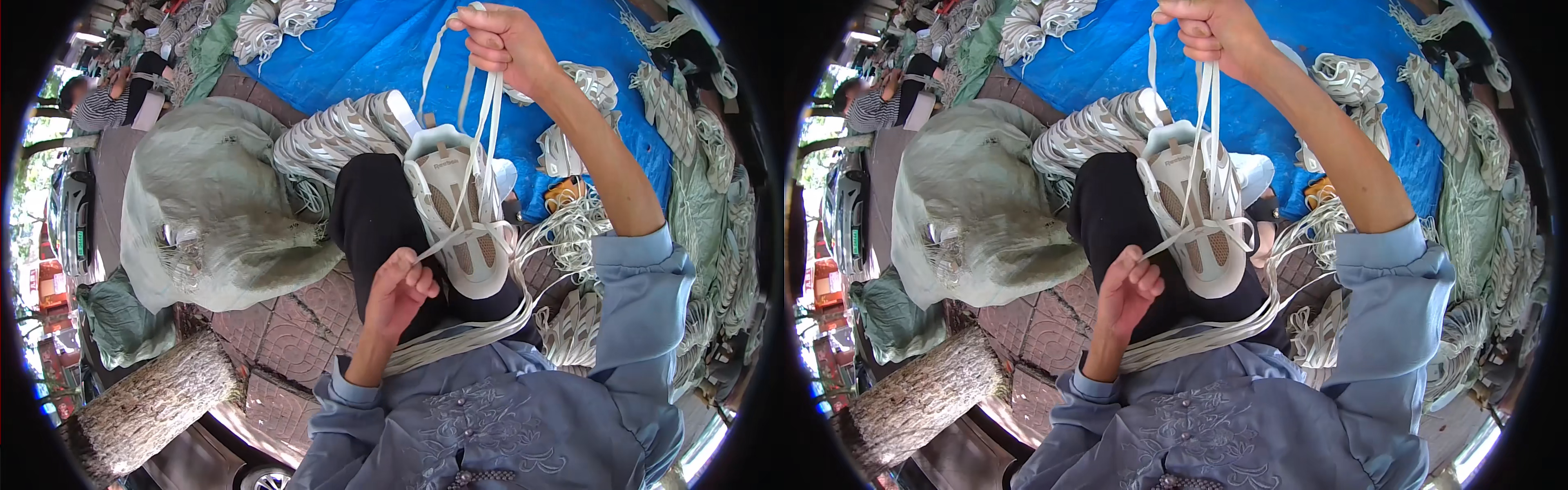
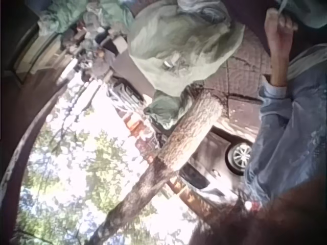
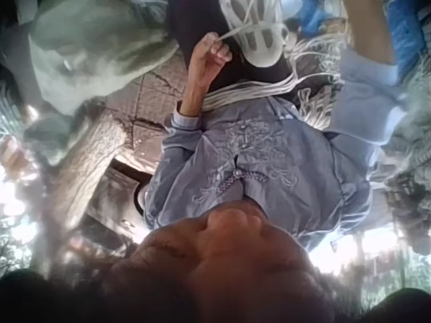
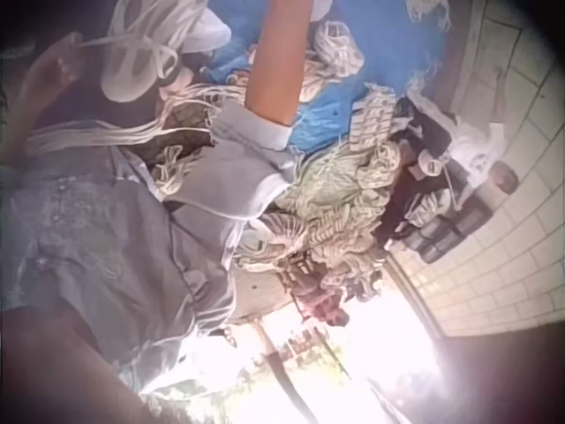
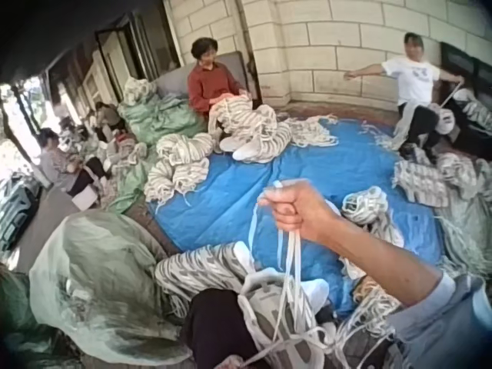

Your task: The person threads a long white shoelace through the eyelets of a white sneaker held on their lap. They pull the lace through the holes, adjust the tension, and tie a knot to secure the lacing.

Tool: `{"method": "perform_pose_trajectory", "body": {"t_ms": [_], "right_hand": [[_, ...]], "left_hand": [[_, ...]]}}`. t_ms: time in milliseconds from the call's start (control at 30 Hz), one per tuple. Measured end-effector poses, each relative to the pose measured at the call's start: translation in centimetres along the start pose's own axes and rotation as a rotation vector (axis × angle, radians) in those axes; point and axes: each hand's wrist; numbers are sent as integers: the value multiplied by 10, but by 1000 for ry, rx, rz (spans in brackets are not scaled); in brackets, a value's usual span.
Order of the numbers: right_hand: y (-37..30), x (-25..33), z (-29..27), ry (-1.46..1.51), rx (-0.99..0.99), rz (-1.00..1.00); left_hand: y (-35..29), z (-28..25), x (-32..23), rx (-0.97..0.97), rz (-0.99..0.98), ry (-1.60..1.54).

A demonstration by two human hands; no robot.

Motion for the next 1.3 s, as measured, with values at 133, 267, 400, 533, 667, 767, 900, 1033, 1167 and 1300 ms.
{"method": "perform_pose_trajectory", "body": {"t_ms": [133,267,400,533,667,767,900,1033,1167,1300], "right_hand": [[-5,-1,1,10,25,-2],[-8,-1,8,-12,30,0],[-13,0,19,-41,44,-2],[-23,0,20,-120,-5,19],[-25,-6,13,-248,-6,-92],[-25,-9,8,-230,-19,-90],[-26,-11,8,-209,-16,-90],[-29,-13,11,-194,-19,-86],[-31,-16,15,-70,21,-75],[-32,-3,18,-66,42,-75]], "left_hand": [[-23,9,-31,-359,36,576],[-24,23,-19,-447,502,1612],[0,20,14,-217,502,2248],[11,9,29,-150,473,2552],[4,5,17,-229,550,2254],[0,7,8,-519,325,1594],[-5,9,6,-433,375,877],[-3,5,7,-158,318,91],[9,-4,9,238,149,-270],[0,-8,6,66,292,67]]}}
Point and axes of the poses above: each hand's wrist, its own y-axis towards the middle knuckle, its own z-axis out of the palm, x = y × z, and after that the axes turned 4 degrees about z, right-handed
